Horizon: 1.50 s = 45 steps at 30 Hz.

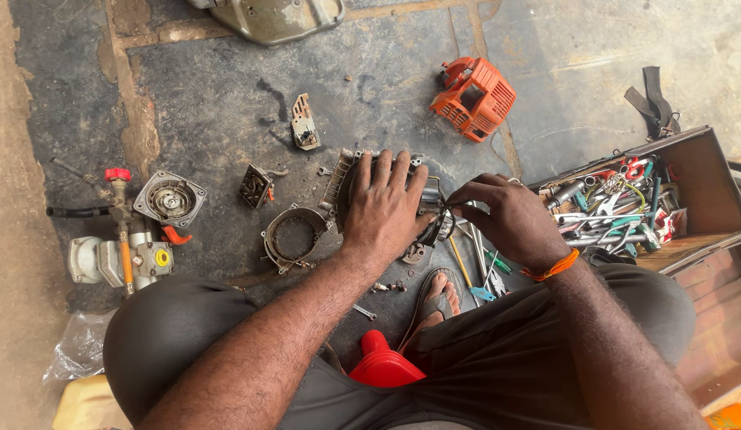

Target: The person sits on the floor and uses a wrench to tighten bolts on a disassembled engine block. They rotate the engine to access different sides and continue tightening fasteners.

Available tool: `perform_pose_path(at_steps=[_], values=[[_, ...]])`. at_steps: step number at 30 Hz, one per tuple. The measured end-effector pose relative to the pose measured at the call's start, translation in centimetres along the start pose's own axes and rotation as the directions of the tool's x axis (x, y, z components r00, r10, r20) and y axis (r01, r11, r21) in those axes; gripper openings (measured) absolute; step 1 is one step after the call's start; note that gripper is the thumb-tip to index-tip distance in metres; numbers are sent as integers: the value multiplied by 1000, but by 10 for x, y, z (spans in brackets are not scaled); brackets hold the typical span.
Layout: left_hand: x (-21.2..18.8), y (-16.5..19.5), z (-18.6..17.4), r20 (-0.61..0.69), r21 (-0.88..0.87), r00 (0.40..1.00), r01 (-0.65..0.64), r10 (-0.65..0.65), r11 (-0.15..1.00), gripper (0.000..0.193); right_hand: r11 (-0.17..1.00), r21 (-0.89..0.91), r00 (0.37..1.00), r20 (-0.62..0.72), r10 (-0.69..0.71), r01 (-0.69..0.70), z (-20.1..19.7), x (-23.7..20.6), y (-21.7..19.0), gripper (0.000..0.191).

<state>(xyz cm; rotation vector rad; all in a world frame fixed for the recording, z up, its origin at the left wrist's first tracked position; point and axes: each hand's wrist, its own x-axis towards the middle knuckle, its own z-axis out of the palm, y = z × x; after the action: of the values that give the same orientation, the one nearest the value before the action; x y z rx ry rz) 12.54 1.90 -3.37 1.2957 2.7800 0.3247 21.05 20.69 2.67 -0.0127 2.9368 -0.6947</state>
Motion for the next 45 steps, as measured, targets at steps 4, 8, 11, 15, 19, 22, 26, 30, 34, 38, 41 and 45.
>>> perform_pose_path(at_steps=[4, 8, 11, 15, 19, 22, 26, 30, 34, 38, 41, 45], values=[[1, 1, -1, -23, 10, 1000, -3, 3, 1000, 83, 998, -64, 1000, -20, -19, 18, 4, 2, 0, 15], [1, 2, -1, -12, 8, 1000, -3, 3, 1000, 82, 988, -152, 998, -36, -46, 40, 5, 4, 1, 13], [1, 2, 0, -24, 23, 1000, -9, 9, 1000, 82, 975, -208, 995, -52, -89, 76, 6, 3, 1, 13], [2, 1, 1, -18, 33, 1000, -13, 14, 999, 82, 943, -299, 983, -65, -173, 146, 6, 2, 0, 14], [2, 2, 2, 7, 45, 1000, -17, 17, 999, 82, 933, -330, 987, -27, -160, 142, 4, 2, -2, 12], [3, 2, 2, 8, 45, 1000, -14, 13, 999, 82, 896, -403, 977, -16, -213, 189, 5, 3, -7, 15], [2, 1, 3, -3, 58, 1000, -10, 10, 998, 83, 858, -452, 964, 11, -267, 243, 1, 7, -9, 19], [1, 1, 4, -4, 65, 1000, -17, 17, 998, 84, 847, -459, 956, 19, -294, 270, -3, 10, -7, 18], [2, 0, 4, 1, 68, 1000, -15, 15, 998, 84, 873, -409, 962, 65, -264, 267, -4, 11, -2, 18], [2, 1, 4, -2, 39, 1000, -12, 12, 999, 83, 874, -444, 975, 0, -220, 197, 4, 9, 1, 24], [0, 0, 5, -66, 33, 998, -23, 26, 999, 83, 858, -483, 973, -46, -226, 176, 11, 4, 1, 25], [-1, -1, 6, -71, 43, 997, -29, 32, 999, 82, 860, -506, 998, 49, -50, 68, 17, -3, -4, 28]])
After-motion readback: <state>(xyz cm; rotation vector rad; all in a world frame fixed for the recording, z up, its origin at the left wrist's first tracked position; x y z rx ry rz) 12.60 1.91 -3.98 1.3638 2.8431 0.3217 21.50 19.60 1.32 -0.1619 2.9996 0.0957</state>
